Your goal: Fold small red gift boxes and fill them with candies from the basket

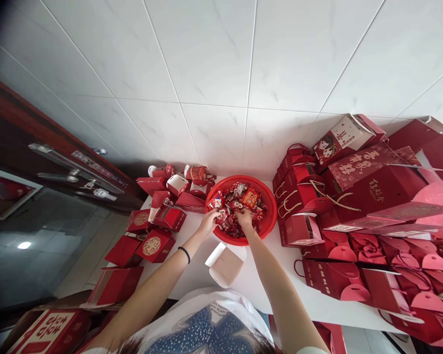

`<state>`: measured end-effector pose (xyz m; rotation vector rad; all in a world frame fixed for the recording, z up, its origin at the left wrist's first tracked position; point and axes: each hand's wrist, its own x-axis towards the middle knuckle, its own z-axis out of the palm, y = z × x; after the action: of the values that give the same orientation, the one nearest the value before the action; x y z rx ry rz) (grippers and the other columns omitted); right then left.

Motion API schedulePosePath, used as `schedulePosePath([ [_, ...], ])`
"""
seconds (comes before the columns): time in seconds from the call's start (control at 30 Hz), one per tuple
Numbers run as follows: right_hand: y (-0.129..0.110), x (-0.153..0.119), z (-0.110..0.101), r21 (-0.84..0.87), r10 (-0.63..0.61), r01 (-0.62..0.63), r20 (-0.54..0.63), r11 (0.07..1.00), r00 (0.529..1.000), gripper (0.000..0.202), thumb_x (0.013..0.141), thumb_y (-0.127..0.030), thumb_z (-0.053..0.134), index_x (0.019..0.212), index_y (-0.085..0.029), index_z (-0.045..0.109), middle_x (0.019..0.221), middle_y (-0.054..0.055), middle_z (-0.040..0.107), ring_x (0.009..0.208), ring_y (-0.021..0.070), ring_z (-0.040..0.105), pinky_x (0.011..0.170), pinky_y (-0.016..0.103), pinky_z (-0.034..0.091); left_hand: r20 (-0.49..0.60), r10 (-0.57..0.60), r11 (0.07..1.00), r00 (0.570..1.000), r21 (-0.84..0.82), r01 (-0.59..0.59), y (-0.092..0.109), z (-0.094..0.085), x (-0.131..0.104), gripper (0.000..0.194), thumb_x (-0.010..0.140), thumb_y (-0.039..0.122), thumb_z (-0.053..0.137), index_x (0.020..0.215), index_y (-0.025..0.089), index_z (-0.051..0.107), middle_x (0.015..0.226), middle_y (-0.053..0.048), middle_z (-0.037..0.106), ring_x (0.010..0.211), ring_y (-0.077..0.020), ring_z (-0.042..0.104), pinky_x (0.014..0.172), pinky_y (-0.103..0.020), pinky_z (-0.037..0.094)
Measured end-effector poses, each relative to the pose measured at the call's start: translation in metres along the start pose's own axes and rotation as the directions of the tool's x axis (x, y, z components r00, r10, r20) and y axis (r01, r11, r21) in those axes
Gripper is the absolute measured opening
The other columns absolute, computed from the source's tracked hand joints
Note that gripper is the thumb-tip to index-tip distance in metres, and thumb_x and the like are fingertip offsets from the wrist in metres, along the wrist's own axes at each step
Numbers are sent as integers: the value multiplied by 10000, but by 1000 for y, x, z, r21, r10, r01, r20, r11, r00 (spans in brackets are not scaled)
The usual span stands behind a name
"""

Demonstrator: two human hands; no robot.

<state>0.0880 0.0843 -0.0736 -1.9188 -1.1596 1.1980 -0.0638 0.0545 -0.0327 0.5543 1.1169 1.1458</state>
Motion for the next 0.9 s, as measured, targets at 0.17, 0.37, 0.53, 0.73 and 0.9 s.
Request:
schedulePosePath([
  [0.17, 3, -11, -57, 13, -56, 57, -71, 998, 996, 214, 635, -337, 657, 612, -220, 479, 560, -15, 576, 596, 166, 578, 538, 240, 431, 37, -38, 998, 999, -45, 40, 2, -3, -1, 163, 601, 268, 747, 679, 173, 640, 690, -20, 686, 731, -187, 664, 671, -277, 481],
  [0.37, -6, -31, -100, 283, -160, 119, 128, 952, 979, 364, 578, -455, 774, 752, -198, 585, 641, -9, 637, 612, 156, 602, 586, 262, 501, 42, -87, 996, 995, 35, 85, 4, -1, 1, 242, 619, 291, 797, 801, 185, 676, 790, -6, 681, 730, -141, 621, 638, -234, 468],
  [0.53, -21, -47, -61, 357, -237, 88, 400, 930, 886, 436, 594, -517, 819, 799, -173, 647, 674, 0, 665, 602, 143, 619, 604, 272, 543, 71, -135, 978, 988, 168, 122, 5, 4, -1, 320, 657, 416, 798, 858, 200, 673, 933, -36, 693, 882, -201, 637, 723, -313, 521],
  [0.73, -20, -35, -31, 282, -154, 60, 324, 958, 934, 362, 758, -443, 695, 1003, -189, 613, 673, 10, 685, 612, 176, 673, 621, 292, 568, 209, -164, 971, 964, 204, 121, 4, 4, -5, 434, 608, 475, 856, 875, 192, 665, 771, -9, 672, 730, -177, 649, 701, -318, 523],
  [0.9, 3, -12, -59, -86, -86, 103, 184, 991, 979, 146, 784, -250, 598, 906, -190, 653, 795, 46, 717, 745, 198, 694, 702, 295, 549, 146, -130, 987, 981, 112, 114, -3, 2, -1, 477, 552, 456, 893, 871, 186, 663, 820, -27, 698, 729, -175, 661, 673, -297, 514],
])
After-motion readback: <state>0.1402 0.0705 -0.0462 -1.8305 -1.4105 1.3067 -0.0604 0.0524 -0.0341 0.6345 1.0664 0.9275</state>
